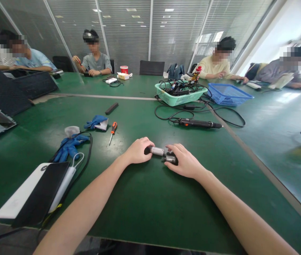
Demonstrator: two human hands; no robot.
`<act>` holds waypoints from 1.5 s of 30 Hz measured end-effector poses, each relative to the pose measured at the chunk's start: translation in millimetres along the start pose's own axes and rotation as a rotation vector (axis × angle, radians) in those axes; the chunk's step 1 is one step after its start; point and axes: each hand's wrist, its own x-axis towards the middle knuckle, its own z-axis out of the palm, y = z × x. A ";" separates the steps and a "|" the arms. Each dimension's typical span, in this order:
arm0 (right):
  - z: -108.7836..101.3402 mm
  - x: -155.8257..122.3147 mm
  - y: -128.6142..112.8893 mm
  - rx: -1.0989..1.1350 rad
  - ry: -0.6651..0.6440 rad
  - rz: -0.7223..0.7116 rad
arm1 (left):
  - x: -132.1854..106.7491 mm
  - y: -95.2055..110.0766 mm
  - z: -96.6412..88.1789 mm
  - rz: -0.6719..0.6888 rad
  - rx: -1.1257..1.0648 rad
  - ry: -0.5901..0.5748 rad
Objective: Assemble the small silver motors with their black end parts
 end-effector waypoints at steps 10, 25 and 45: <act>-10.8 -2.2 3.1 -0.003 -0.146 -0.057 | 4.1 8.5 7.7 -0.078 0.053 -0.002; 8.8 1.2 -7.6 0.092 -0.054 -0.128 | 2.1 10.3 5.2 -0.058 0.008 0.025; 10.1 2.2 -6.7 0.112 -0.022 -0.108 | 3.1 6.8 10.1 -0.088 -0.001 0.031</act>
